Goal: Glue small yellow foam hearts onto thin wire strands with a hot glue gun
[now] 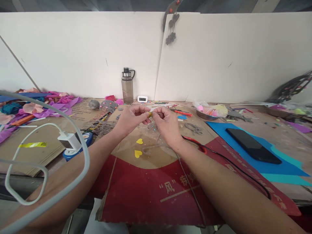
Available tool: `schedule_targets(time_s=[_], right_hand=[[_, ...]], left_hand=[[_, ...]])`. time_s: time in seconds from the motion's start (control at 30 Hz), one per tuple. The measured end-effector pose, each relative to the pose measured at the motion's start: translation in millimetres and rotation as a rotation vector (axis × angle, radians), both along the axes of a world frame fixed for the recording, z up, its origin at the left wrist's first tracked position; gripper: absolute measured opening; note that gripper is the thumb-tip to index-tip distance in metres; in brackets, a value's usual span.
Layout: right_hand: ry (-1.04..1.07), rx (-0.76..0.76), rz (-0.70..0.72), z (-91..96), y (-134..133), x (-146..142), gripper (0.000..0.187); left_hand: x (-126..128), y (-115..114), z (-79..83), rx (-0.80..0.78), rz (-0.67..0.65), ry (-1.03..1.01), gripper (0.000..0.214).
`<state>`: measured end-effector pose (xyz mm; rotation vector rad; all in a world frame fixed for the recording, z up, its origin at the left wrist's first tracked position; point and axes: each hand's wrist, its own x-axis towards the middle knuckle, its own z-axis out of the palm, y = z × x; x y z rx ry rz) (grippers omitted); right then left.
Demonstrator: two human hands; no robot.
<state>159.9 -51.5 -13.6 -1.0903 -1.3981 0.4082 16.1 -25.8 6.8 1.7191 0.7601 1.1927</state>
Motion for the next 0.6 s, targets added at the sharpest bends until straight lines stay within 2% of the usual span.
schedule_targets(time_s=[0.17, 0.33, 0.43, 0.6], right_hand=[[-0.108, 0.035, -0.012, 0.7, -2.4, -0.4, 0.009], [-0.101, 0.036, 0.039, -1.0, -3.0, -0.6, 0.014], [-0.100, 0.050, 0.066, -1.2, -4.9, -0.9, 0.007], [-0.146, 0.058, 0.095, -1.3, -8.6, -1.6, 0.013]], left_hand=[[-1.0, 2.1, -1.8, 0.045, 0.058, 0.052, 0.021], [-4.6, 6.4, -4.0, 0.066, 0.133, 0.014, 0.018], [-5.3, 9.5, -5.6, 0.062, 0.143, -0.038, 0.017], [-5.0, 14.1, -6.5, 0.009, 0.122, -0.172, 0.017]])
